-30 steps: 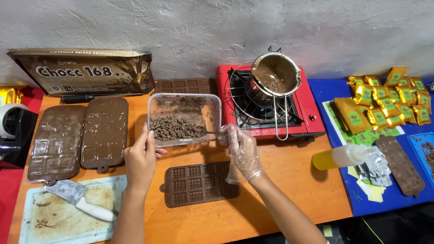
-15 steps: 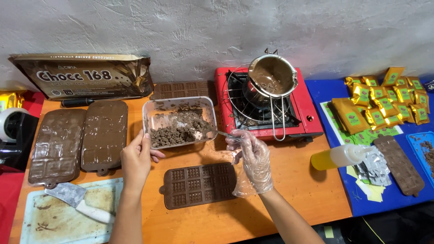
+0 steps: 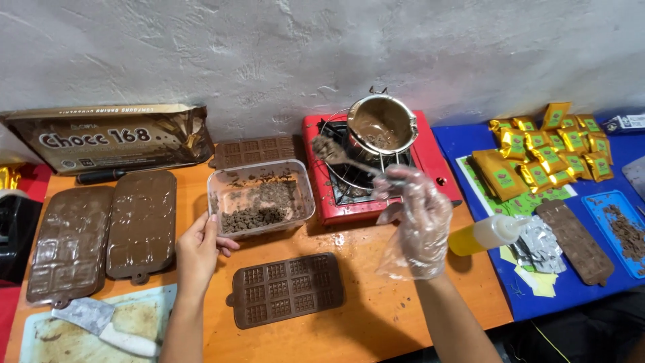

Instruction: The person is preparing chocolate by stirring chocolate pieces and then filling various chocolate molds with melted chocolate from a pot.

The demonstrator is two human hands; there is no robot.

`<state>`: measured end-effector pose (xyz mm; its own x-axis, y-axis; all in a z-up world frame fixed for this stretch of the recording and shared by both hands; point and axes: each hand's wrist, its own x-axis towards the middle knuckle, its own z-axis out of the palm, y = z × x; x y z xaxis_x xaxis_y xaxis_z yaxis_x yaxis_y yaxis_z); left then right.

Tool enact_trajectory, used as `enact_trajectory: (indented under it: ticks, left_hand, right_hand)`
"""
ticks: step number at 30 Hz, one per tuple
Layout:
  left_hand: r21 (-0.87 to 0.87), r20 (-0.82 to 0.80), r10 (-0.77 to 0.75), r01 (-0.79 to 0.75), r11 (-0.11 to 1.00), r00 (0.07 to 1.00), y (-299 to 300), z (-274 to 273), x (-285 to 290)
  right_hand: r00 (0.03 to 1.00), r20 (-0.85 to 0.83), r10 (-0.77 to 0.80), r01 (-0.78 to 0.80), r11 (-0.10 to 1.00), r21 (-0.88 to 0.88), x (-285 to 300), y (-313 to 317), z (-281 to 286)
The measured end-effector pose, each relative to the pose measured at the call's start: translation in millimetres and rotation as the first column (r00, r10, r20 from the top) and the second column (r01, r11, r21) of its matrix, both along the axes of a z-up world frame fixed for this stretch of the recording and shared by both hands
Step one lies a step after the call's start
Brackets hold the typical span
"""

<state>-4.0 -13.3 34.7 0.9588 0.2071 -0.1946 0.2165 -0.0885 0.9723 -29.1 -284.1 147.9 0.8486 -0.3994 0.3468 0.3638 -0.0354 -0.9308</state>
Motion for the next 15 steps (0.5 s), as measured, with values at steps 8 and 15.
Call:
enact_trajectory:
  ticks: [8,15]
  left_hand:
    - [-0.029,-0.066,0.002,-0.004,1.0,0.998,0.7,-9.3,7.7]
    - [-0.001,-0.069,0.008,-0.008,1.0,0.998,-2.9,-7.4,7.3]
  right_hand:
    - [0.964,0.25,-0.09,0.155,0.954,-0.257,23.0,-67.4,1.4]
    - [0.952,0.299,-0.07,0.181,0.915,-0.361,43.5,-95.6,-20.2]
